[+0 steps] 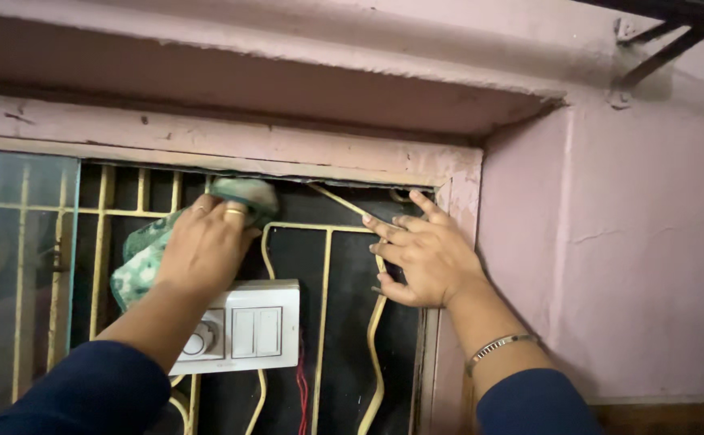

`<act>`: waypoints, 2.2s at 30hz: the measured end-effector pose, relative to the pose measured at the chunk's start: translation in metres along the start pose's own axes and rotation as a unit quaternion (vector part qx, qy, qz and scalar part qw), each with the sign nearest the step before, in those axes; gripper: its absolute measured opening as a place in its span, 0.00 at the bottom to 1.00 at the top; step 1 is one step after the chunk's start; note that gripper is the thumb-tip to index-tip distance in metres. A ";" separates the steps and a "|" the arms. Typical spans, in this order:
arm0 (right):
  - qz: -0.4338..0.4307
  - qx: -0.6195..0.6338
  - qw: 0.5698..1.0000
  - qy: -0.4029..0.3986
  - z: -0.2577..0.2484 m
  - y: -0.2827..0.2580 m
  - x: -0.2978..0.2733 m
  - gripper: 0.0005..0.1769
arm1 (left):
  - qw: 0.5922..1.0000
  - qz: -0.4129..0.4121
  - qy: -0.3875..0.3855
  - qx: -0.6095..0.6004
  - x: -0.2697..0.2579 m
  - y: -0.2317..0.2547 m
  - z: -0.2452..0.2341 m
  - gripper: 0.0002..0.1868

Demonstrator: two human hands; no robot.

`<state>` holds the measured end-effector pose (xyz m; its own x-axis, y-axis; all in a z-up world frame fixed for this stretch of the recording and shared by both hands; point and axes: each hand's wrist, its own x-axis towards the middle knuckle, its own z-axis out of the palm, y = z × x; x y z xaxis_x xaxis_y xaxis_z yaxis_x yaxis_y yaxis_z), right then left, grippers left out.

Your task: The person wipes the surface of a window with a patterned cloth, moving methodically across the glass and around a wall-mounted switchboard. The person uses one hand to hold the cloth and the other to stabilize against the window frame.

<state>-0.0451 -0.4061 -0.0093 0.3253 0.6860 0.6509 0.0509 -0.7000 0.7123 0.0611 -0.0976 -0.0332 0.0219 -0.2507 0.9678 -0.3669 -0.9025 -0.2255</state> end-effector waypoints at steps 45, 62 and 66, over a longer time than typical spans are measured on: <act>0.014 0.017 0.995 0.093 0.006 0.005 -0.007 0.18 | 0.971 0.108 -0.120 0.179 0.043 0.062 0.002 0.15; 0.048 0.019 0.995 0.084 0.010 0.005 -0.009 0.18 | 0.987 0.152 -0.047 -0.039 0.059 0.121 0.038 0.09; 0.043 0.060 0.979 0.188 0.010 0.004 -0.013 0.22 | 0.984 0.169 -0.019 -0.044 0.052 0.114 0.041 0.09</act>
<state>-0.0394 -0.4199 -0.0181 -0.0364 0.6324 0.7738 0.1561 -0.7612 0.6295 0.0590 -0.2276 -0.0130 -0.0820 -0.5459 0.8338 -0.4388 -0.7314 -0.5220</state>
